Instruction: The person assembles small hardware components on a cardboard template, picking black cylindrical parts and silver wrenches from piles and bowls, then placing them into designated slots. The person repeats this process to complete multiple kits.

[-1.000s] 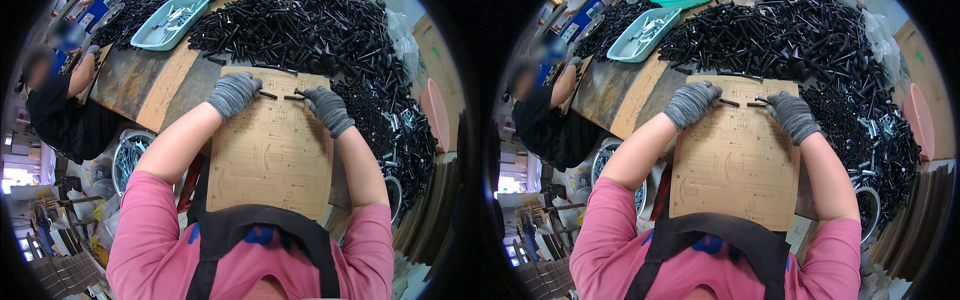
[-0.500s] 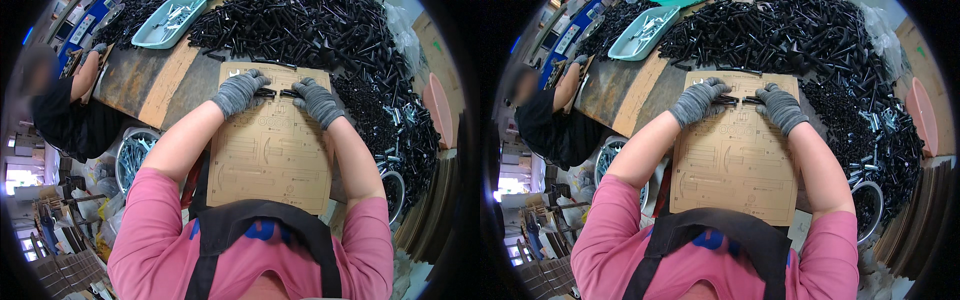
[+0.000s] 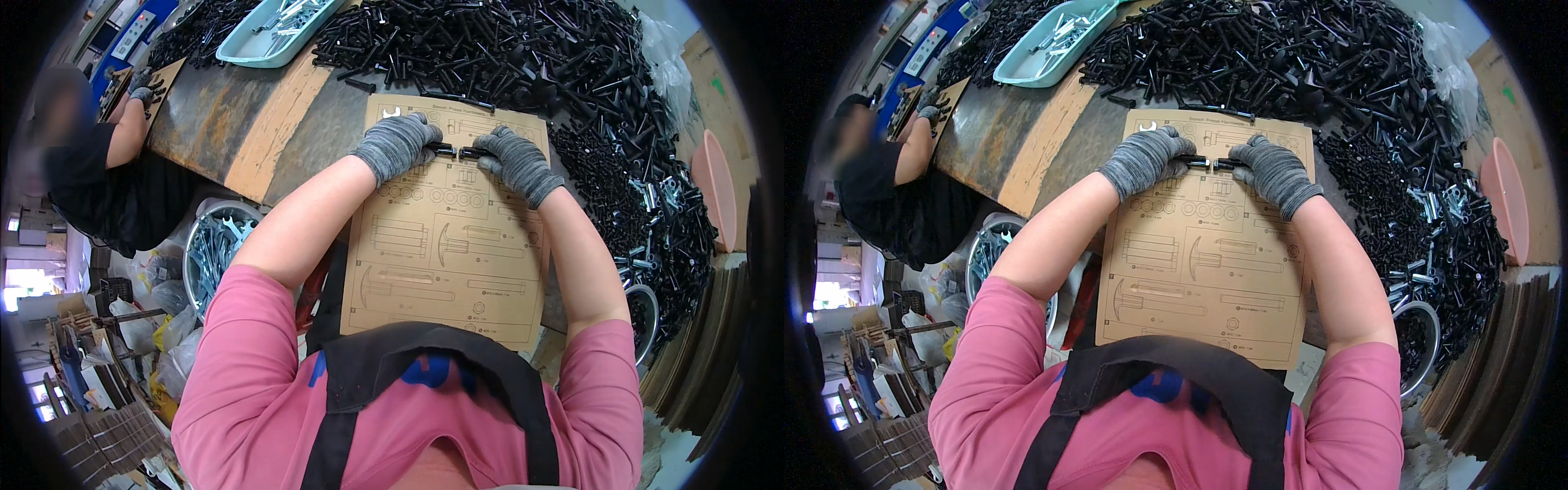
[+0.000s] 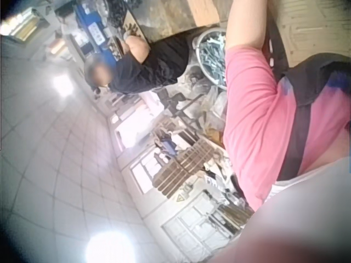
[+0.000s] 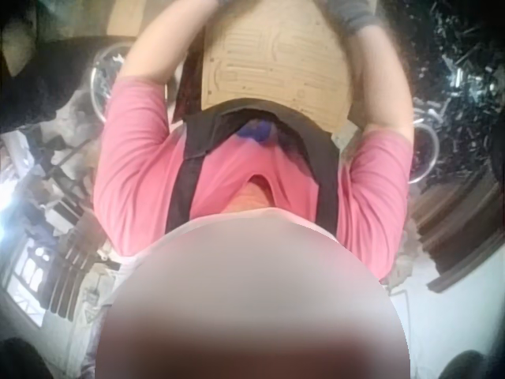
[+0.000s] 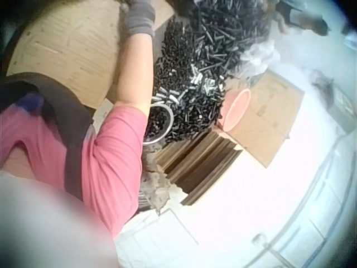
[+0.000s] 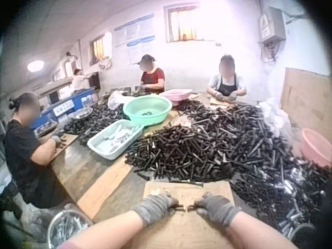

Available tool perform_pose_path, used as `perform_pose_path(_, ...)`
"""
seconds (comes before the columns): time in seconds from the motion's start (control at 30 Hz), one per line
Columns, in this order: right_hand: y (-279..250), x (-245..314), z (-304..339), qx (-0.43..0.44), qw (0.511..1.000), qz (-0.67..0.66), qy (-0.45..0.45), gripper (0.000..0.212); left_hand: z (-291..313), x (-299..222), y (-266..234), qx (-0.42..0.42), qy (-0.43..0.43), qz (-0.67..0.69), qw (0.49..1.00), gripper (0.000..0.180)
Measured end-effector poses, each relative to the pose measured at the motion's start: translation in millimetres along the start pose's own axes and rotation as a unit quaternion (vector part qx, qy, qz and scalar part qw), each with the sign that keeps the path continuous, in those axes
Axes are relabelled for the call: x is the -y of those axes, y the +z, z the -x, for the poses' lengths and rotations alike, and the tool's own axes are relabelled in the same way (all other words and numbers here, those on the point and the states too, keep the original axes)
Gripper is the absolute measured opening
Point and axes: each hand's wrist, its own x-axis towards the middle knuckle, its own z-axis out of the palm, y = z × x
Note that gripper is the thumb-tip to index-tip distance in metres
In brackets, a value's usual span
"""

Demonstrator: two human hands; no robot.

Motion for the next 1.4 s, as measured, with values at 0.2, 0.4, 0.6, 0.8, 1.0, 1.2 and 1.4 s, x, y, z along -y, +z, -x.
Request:
perform_pose_path(0.2,-1,7,-1,0.006,1.000,0.012,-0.013,0.032,-1,1,1,-0.005,-0.009,-0.011,1.000,0.026)
perform_pose_path(0.4,-8,-10,14,-0.062,0.997,0.000,0.041,0.038,9,-17,-7,-0.100,-0.040,0.007,0.994,0.037)
perform_pose_path(0.6,-52,-87,31,-0.171,0.964,0.057,0.195,0.032,27,-47,22,-0.140,0.065,0.163,0.974,0.030)
perform_pose_path(0.8,-71,-154,8,-0.127,0.933,0.198,0.273,0.043,31,-55,48,-0.090,0.097,0.110,0.985,0.022)
perform_pose_path(1.0,-54,-167,-42,-0.062,0.900,0.288,0.322,0.034,33,-59,48,-0.124,0.077,0.128,0.981,0.018)
perform_pose_path(1.2,-63,-174,-42,-0.052,0.894,0.338,0.289,0.025,34,-64,48,-0.127,0.070,0.123,0.982,0.018)
perform_pose_path(1.4,-96,-189,-9,-0.204,0.911,0.268,0.238,0.020,36,-60,52,-0.123,0.069,0.109,0.984,0.022)
